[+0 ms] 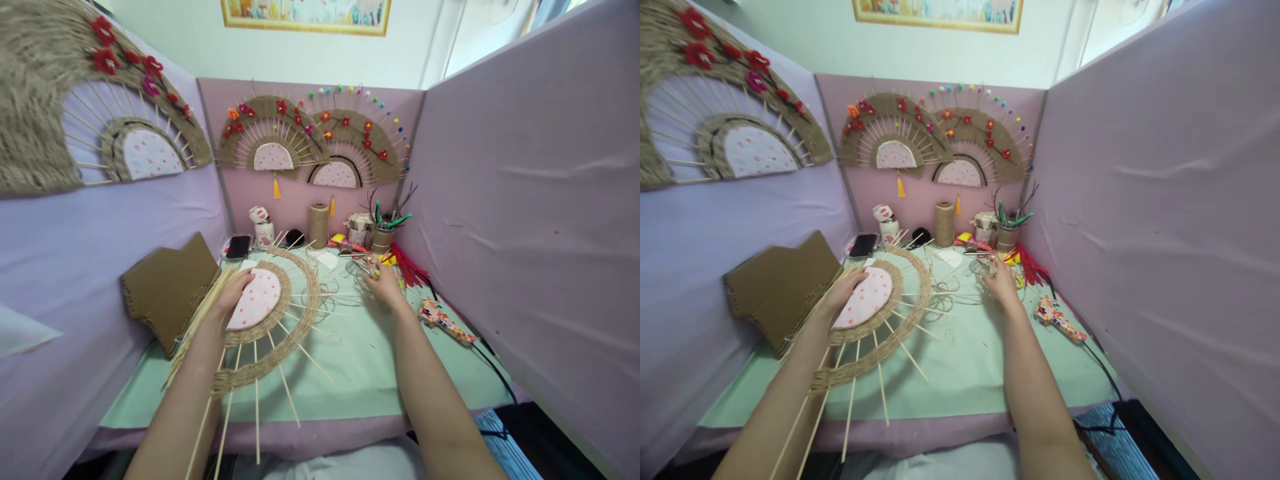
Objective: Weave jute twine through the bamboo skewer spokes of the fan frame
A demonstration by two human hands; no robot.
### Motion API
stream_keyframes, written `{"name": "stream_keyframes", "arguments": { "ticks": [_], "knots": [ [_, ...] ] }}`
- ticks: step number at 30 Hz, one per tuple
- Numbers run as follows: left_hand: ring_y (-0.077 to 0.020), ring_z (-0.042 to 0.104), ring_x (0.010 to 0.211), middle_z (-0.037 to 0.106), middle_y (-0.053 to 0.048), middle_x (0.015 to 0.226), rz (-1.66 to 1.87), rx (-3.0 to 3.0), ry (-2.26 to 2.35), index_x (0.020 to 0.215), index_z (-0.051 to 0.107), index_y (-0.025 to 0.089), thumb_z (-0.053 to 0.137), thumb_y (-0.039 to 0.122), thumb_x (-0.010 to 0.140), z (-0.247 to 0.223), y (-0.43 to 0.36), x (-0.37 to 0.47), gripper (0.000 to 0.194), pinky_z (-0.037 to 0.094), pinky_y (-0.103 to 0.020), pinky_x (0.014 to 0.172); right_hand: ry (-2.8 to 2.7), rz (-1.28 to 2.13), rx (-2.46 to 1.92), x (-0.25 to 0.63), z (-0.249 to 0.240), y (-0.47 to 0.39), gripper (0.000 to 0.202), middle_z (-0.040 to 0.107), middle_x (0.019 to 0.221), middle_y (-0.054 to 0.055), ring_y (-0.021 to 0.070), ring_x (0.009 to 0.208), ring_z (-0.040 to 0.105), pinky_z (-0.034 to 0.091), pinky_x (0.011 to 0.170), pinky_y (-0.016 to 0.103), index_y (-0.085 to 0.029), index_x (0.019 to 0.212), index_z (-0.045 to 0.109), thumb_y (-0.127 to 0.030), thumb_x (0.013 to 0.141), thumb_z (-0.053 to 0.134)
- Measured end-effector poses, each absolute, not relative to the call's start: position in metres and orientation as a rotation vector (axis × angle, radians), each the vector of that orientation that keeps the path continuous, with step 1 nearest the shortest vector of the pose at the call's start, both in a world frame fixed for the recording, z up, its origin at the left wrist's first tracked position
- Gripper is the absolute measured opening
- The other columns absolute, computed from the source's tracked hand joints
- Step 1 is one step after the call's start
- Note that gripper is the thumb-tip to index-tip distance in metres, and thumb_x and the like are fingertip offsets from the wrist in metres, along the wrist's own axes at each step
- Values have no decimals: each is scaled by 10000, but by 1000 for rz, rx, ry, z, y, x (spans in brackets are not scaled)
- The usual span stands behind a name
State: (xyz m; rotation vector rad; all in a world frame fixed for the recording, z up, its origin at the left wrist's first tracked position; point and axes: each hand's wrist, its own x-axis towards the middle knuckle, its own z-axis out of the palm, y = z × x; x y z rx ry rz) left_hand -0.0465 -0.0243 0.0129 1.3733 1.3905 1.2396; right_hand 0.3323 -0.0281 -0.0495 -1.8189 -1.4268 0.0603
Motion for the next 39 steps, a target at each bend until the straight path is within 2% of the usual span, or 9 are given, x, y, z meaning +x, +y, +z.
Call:
{"name": "stream_keyframes", "arguments": {
  "ticks": [4, 7, 12, 17, 21, 25, 29, 33, 39],
  "knots": [
    [-224, 553, 1075, 644, -49, 1121, 1307, 1307, 1375, 896, 661, 175, 608, 311, 631, 5, -20, -45, 302, 453, -291, 852, -1483, 186, -1358, 303, -41, -31, 534, 522, 1221, 97, 246, 1166, 435, 305, 997, 434, -203, 1189, 514, -262, 661, 569],
    [-226, 546, 1088, 635, -53, 1141, 1260, 1292, 1325, 915, 656, 172, 605, 328, 636, 2, -22, -38, 323, 455, -295, 850, -1476, 617, -1098, 279, -36, -36, 475, 540, 1222, 71, 200, 1135, 482, 370, 961, 385, -238, 1191, 513, -299, 723, 561],
    [-237, 513, 1125, 650, -43, 1109, 1181, 1349, 1281, 896, 654, 161, 600, 322, 637, 3, -29, -25, 309, 461, -276, 825, -1561, 1049, -938, 248, -38, -45, 457, 553, 1218, 45, 183, 1050, 544, 416, 905, 339, -248, 1132, 565, -285, 684, 646],
    [-240, 543, 1082, 665, -41, 1076, 1117, 1362, 1282, 915, 659, 161, 593, 323, 657, 3, -32, -23, 312, 473, -279, 792, -1487, 1172, -924, 239, -41, -45, 286, 666, 915, 16, 158, 847, 591, 442, 809, 313, -209, 935, 655, -259, 653, 659],
    [-229, 487, 1168, 582, -64, 1233, 1130, 1416, 1294, 938, 659, 162, 600, 329, 663, 0, -28, -30, 328, 396, -281, 927, -1329, 1212, -977, 243, -40, -40, 193, 652, 750, 6, 114, 674, 558, 426, 645, 252, -177, 769, 661, -342, 669, 659],
    [-240, 452, 1207, 535, -96, 1285, 1161, 1448, 1304, 918, 662, 153, 604, 346, 644, -1, -26, -32, 340, 317, -311, 1007, -1113, 1326, -864, 242, -36, -41, 212, 658, 857, 14, 110, 717, 571, 423, 617, 231, -206, 820, 649, -309, 638, 684],
    [-265, 457, 1196, 584, -94, 1223, 1164, 1456, 1290, 857, 668, 149, 625, 363, 609, 0, -28, -27, 330, 353, -325, 981, -1243, 1459, -811, 230, -34, -49, 394, 659, 897, 14, 137, 777, 589, 451, 697, 268, -221, 940, 653, -224, 555, 735],
    [-260, 454, 1197, 598, -83, 1203, 1191, 1432, 1285, 857, 667, 161, 631, 372, 606, 0, -27, -28, 330, 367, -322, 968, -1264, 1376, -910, 228, -37, -48, 264, 656, 806, 14, 135, 727, 580, 441, 667, 263, -189, 843, 662, -287, 604, 715],
    [-234, 478, 1182, 578, -80, 1235, 1269, 1405, 1280, 855, 658, 165, 634, 344, 624, -2, -18, -44, 294, 347, -292, 985, -972, 1296, -799, 267, -33, -36, 264, 652, 887, 31, 144, 768, 587, 431, 623, 247, -211, 836, 604, -410, 675, 667]
  ]
}}
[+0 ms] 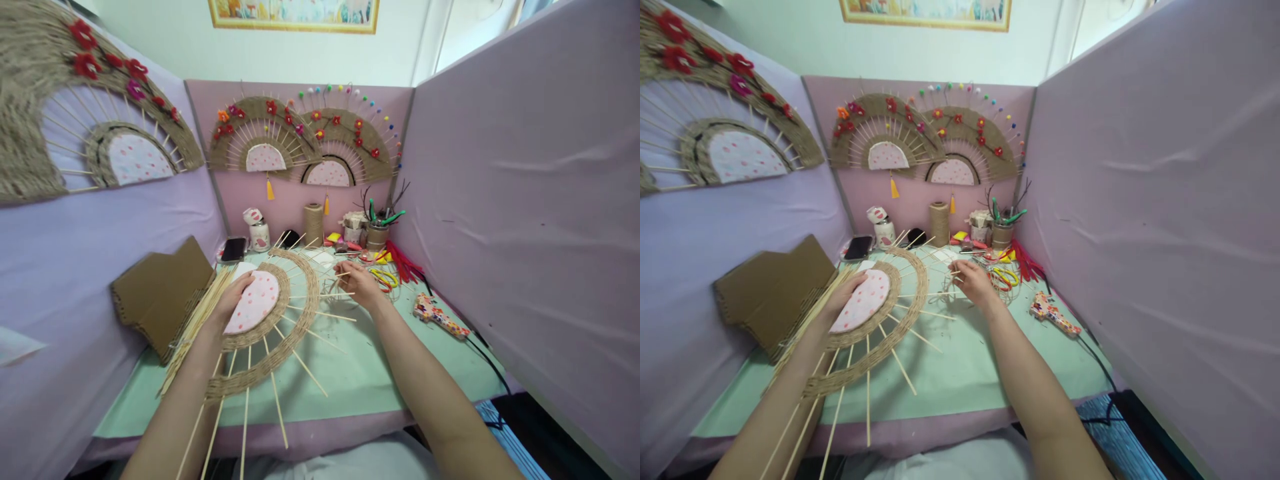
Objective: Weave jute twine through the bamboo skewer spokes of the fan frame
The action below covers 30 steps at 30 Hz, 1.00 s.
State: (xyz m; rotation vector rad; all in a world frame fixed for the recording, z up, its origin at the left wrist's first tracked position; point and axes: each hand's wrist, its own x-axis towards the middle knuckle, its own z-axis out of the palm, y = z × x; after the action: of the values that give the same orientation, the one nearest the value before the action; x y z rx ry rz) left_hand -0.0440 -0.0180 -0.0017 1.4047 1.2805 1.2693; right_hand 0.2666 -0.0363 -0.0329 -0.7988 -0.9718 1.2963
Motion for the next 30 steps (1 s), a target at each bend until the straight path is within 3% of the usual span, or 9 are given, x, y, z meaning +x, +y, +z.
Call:
{"name": "stream_keyframes", "arguments": {
  "ticks": [4, 7, 12, 15, 19, 23, 27, 30],
  "knots": [
    [-231, 568, 1056, 664, -59, 1068, 1281, 1320, 1244, 834, 656, 168, 642, 343, 627, 0, -17, -47, 272, 458, -280, 843, -846, 1282, -785, 291, -29, -34, 241, 650, 830, 18, 127, 689, 573, 414, 555, 233, -222, 811, 582, -426, 693, 634],
    [-227, 612, 951, 686, -59, 985, 1233, 1241, 1212, 865, 651, 154, 661, 354, 611, 0, -17, -46, 323, 487, -283, 757, -896, 1274, -833, 290, -27, -37, 288, 657, 908, 37, 135, 735, 582, 423, 569, 236, -223, 862, 589, -482, 739, 560],
    [-244, 534, 1109, 626, -95, 1156, 1172, 1354, 1246, 920, 655, 146, 665, 362, 600, 0, -22, -38, 387, 410, -306, 913, -1216, 1247, -846, 256, -28, -44, 351, 619, 1104, 47, 165, 959, 561, 442, 723, 261, -236, 1011, 620, -402, 704, 641],
    [-247, 473, 1184, 600, -82, 1203, 1157, 1428, 1318, 894, 664, 174, 634, 337, 622, 3, -29, -30, 319, 368, -299, 962, -1273, 1294, -827, 239, -32, -46, 309, 656, 978, 41, 153, 836, 584, 437, 725, 280, -215, 930, 659, -335, 648, 691],
    [-257, 487, 1160, 625, -66, 1161, 1097, 1498, 1310, 905, 662, 174, 599, 364, 646, 6, -35, -25, 327, 420, -316, 912, -1148, 1354, -814, 233, -34, -49, 199, 637, 729, 12, 124, 663, 562, 429, 651, 269, -180, 747, 652, -314, 612, 709],
    [-250, 472, 1180, 612, -65, 1185, 1139, 1467, 1330, 916, 665, 180, 612, 357, 637, 4, -31, -29, 334, 386, -312, 953, -1049, 1364, -817, 237, -27, -47, 183, 630, 771, 31, 150, 722, 571, 445, 621, 266, -177, 715, 622, -317, 620, 694],
    [-247, 542, 1096, 653, -76, 1099, 1226, 1379, 1288, 916, 665, 156, 632, 359, 633, 3, -22, -42, 349, 431, -317, 898, -908, 1171, -876, 271, -13, -42, 164, 616, 806, 56, 169, 757, 567, 465, 632, 287, -194, 758, 586, -350, 708, 586],
    [-245, 609, 959, 702, -46, 916, 1256, 1266, 1330, 916, 667, 156, 626, 366, 654, 5, -20, -52, 338, 496, -303, 765, -592, 628, -993, 318, -5, -42, 276, 587, 831, 80, 166, 790, 559, 471, 676, 297, -199, 843, 527, -419, 820, 362]
  ]
}}
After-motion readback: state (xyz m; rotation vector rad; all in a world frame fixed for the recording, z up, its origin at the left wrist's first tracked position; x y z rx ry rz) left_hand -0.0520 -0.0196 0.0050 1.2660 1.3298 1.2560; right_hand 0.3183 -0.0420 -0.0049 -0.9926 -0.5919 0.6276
